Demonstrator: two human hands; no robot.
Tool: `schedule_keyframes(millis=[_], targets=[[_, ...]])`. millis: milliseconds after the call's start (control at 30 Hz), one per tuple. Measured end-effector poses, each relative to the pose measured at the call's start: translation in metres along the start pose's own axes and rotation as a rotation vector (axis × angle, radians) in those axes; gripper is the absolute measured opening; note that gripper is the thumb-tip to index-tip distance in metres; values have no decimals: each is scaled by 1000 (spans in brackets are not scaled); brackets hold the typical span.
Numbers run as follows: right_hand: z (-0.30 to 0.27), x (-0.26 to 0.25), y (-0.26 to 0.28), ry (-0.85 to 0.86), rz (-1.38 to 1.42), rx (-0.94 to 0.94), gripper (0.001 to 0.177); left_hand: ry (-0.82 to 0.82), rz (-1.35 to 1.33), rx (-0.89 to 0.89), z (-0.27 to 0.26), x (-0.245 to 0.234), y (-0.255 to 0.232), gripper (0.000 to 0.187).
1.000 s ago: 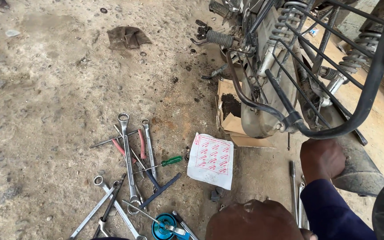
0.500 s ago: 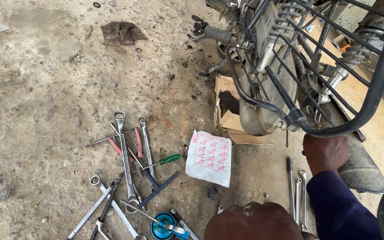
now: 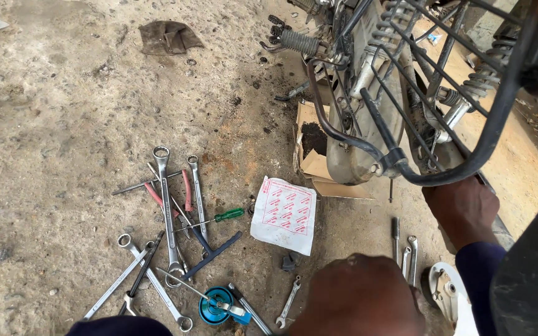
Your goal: Repairing motorcycle components using various tools such as wrenches and pliers.
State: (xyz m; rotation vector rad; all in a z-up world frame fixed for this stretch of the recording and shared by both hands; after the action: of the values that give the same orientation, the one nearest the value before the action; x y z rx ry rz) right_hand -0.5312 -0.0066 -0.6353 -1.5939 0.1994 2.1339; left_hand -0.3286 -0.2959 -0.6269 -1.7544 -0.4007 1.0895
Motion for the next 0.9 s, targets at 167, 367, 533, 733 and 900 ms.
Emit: schedule_keyframes(millis=[167,367,533,733,900], targets=[[-9,-21,1,-71,12,-121,37,-79,-76,-170,144,-21,13,35],[2,-13,5,61,-63,-71,40,-420,-638,94,318,56,73,30],[11,1,5,14,-95,-84,26,-535,-392,249,369,76,61,23],[12,8,-3,53,-89,-87,22,-577,-1038,152,356,73,41,42],[8,5,-11,26,-40,-166,26,-818,-524,196,371,83,35,37]])
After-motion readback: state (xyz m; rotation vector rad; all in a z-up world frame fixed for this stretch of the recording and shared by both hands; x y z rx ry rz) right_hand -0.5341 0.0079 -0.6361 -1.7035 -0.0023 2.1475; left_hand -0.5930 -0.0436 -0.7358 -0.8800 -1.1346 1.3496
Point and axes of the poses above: each hand's wrist, its own z-axis towards the middle knuckle, its own x-axis out of the palm, y = z × x, the point moved 3 cm from there along z, towards the middle knuckle, and after that the axes turned 6 degrees about x, right-handed, at the moved point
